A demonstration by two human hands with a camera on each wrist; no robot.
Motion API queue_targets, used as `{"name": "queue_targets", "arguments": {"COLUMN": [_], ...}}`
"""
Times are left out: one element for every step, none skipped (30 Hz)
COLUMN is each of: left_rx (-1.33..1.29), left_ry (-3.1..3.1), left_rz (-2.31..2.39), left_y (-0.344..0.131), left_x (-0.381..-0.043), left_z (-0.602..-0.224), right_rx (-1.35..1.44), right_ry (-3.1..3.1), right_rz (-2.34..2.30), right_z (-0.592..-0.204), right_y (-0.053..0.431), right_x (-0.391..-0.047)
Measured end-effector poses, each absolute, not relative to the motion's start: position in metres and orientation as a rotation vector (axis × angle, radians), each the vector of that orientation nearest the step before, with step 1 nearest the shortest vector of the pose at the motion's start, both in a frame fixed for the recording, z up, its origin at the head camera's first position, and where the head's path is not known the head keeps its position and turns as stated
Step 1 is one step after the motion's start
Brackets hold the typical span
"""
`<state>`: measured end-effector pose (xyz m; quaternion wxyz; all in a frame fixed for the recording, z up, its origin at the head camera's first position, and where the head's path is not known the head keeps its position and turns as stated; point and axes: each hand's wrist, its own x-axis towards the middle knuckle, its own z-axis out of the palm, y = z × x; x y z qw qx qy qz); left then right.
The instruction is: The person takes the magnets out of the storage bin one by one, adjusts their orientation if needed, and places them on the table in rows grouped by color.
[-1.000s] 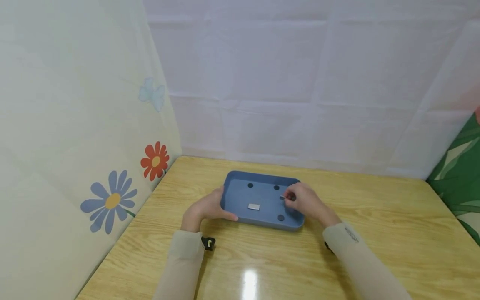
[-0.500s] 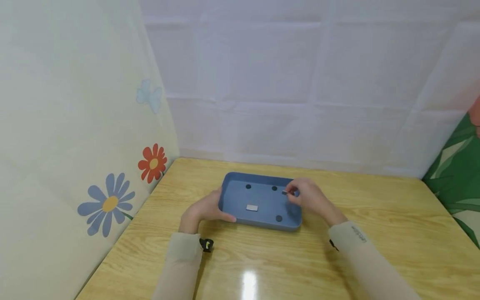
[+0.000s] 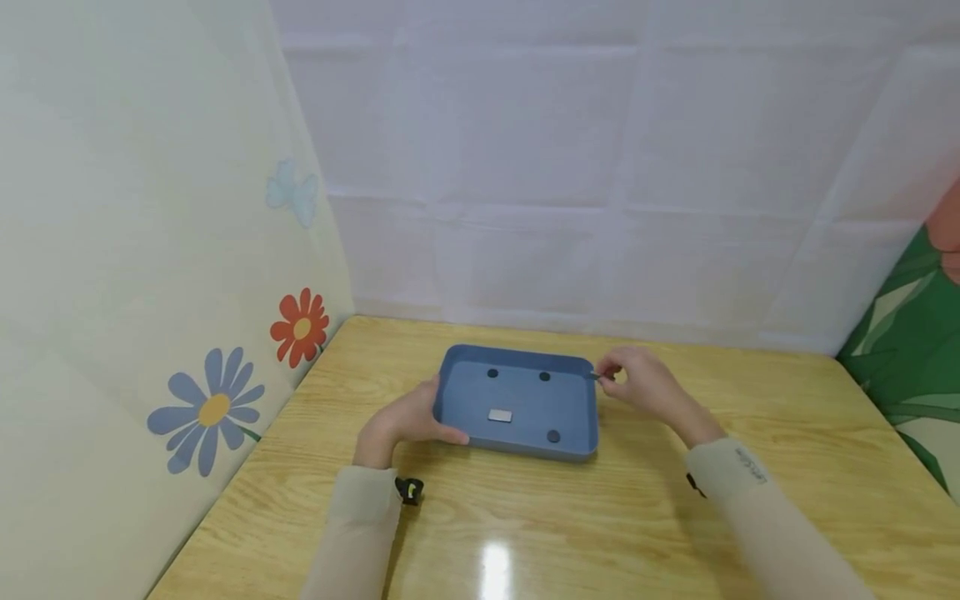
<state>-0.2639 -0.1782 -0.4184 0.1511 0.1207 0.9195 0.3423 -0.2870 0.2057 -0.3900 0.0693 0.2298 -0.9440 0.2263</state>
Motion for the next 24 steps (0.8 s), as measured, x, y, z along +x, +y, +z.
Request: {"name": "queue_targets", "arguments": {"left_rx": [0.35, 0.356, 0.362, 0.364, 0.367, 0.366, 0.367, 0.369, 0.372, 0.374, 0.379, 0.383, 0.389, 0.395, 0.398, 0.398, 0.402, 0.403, 0.403, 0.403, 0.402, 0.403, 0.406, 0.408], "left_ry": [2.639, 2.64, 2.638, 2.637, 2.635, 2.633, 2.631, 2.633, 2.635, 2.636, 2.636, 2.637, 2.637, 2.638, 2.637, 2.635, 2.635, 2.636, 2.637, 2.637, 2.64, 2.64, 2.641, 2.64], "left_rz": [0.983, 0.982, 0.984, 0.984, 0.985, 0.987, 0.988, 0.983, 0.976, 0.972, 0.97, 0.969, 0.969, 0.968, 0.968, 0.971, 0.97, 0.968, 0.965, 0.962, 0.955, 0.953, 0.951, 0.954], "left_y": [-0.178, -0.178, -0.178, -0.179, -0.179, -0.179, -0.179, -0.179, -0.179, -0.179, -0.18, -0.18, -0.18, -0.18, -0.179, -0.179, -0.179, -0.179, -0.178, -0.178, -0.178, -0.178, -0.178, -0.177], "left_x": [-0.264, -0.264, -0.264, -0.264, -0.264, -0.264, -0.264, -0.263, -0.263, -0.263, -0.263, -0.263, -0.263, -0.263, -0.263, -0.263, -0.262, -0.262, -0.261, -0.261, -0.261, -0.26, -0.26, -0.26], "left_z": [-0.419, -0.419, -0.419, -0.419, -0.418, -0.418, -0.418, -0.417, -0.417, -0.417, -0.416, -0.416, -0.416, -0.415, -0.415, -0.414, -0.414, -0.413, -0.413, -0.412, -0.412, -0.411, -0.411, -0.41], "right_rx": [0.686, 0.686, 0.678, 0.663, 0.657, 0.653, 0.643, 0.637, 0.624, 0.62, 0.617, 0.616, 0.609, 0.607, 0.608, 0.608, 0.611, 0.612, 0.612, 0.618, 0.622, 0.625, 0.624, 0.621], "right_ry": [-2.84, -2.838, -2.839, -2.84, -2.841, -2.844, -2.849, -2.855, -2.861, -2.865, -2.868, -2.869, -2.872, -2.874, -2.874, -2.877, -2.88, -2.883, -2.889, -2.892, -2.897, -2.9, -2.907, -2.913], "right_rz": [0.682, 0.688, 0.69, 0.694, 0.698, 0.699, 0.698, 0.695, 0.69, 0.692, 0.689, 0.691, 0.693, 0.692, 0.69, 0.689, 0.684, 0.678, 0.675, 0.67, 0.671, 0.674, 0.679, 0.683], "right_z": [-0.39, -0.39, -0.39, -0.39, -0.39, -0.39, -0.39, -0.39, -0.39, -0.39, -0.39, -0.39, -0.391, -0.391, -0.392, -0.392, -0.393, -0.395, -0.396, -0.397, -0.399, -0.4, -0.402, -0.404], "right_y": [0.209, 0.212, 0.215, 0.218, 0.221, 0.224, 0.227, 0.23, 0.232, 0.235, 0.237, 0.239, 0.241, 0.243, 0.244, 0.246, 0.247, 0.249, 0.25, 0.252, 0.253, 0.254, 0.255, 0.256], "right_x": [-0.287, -0.288, -0.288, -0.288, -0.288, -0.288, -0.288, -0.288, -0.288, -0.288, -0.288, -0.288, -0.288, -0.288, -0.288, -0.288, -0.288, -0.289, -0.29, -0.29, -0.291, -0.291, -0.292, -0.293]}}
